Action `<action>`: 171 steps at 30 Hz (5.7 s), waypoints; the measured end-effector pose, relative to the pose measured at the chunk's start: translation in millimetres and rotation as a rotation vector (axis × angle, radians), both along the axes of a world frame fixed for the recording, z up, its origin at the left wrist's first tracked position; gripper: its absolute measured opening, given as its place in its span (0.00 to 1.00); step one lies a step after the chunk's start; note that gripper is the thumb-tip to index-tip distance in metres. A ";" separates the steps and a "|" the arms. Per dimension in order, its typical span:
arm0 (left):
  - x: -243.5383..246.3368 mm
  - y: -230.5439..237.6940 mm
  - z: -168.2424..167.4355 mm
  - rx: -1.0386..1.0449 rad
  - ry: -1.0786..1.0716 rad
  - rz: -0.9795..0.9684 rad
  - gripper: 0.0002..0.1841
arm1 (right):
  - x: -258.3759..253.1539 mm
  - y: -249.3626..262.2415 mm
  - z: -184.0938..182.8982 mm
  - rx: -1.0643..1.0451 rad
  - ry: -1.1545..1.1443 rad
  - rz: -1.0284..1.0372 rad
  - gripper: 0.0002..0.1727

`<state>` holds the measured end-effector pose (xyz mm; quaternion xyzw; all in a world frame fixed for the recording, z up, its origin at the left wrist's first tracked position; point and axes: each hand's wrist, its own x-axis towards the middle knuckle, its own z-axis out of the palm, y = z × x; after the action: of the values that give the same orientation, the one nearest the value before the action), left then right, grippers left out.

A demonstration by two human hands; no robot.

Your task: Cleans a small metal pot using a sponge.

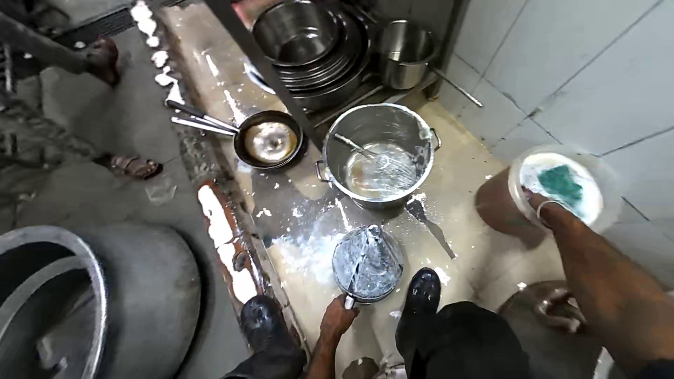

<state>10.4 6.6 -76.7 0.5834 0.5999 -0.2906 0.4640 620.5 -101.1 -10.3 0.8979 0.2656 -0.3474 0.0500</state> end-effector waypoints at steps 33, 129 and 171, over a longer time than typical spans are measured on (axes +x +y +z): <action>12.3 -25.7 11.6 -0.678 -0.797 0.936 0.15 | -376.3 164.7 25.0 0.459 -0.175 0.946 0.25; 32.6 -20.6 30.7 -0.730 -0.710 1.068 0.08 | -469.9 128.6 -25.6 0.565 -0.295 0.630 0.29; -12.2 -43.2 -38.5 -0.523 -0.543 0.798 0.16 | -447.3 148.9 -4.4 0.784 -0.124 0.428 0.25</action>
<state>-1.9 -36.6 -115.2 0.2297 0.5412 -0.0706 0.8058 173.3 47.9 -14.8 0.7931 0.5533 -0.1478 -0.2073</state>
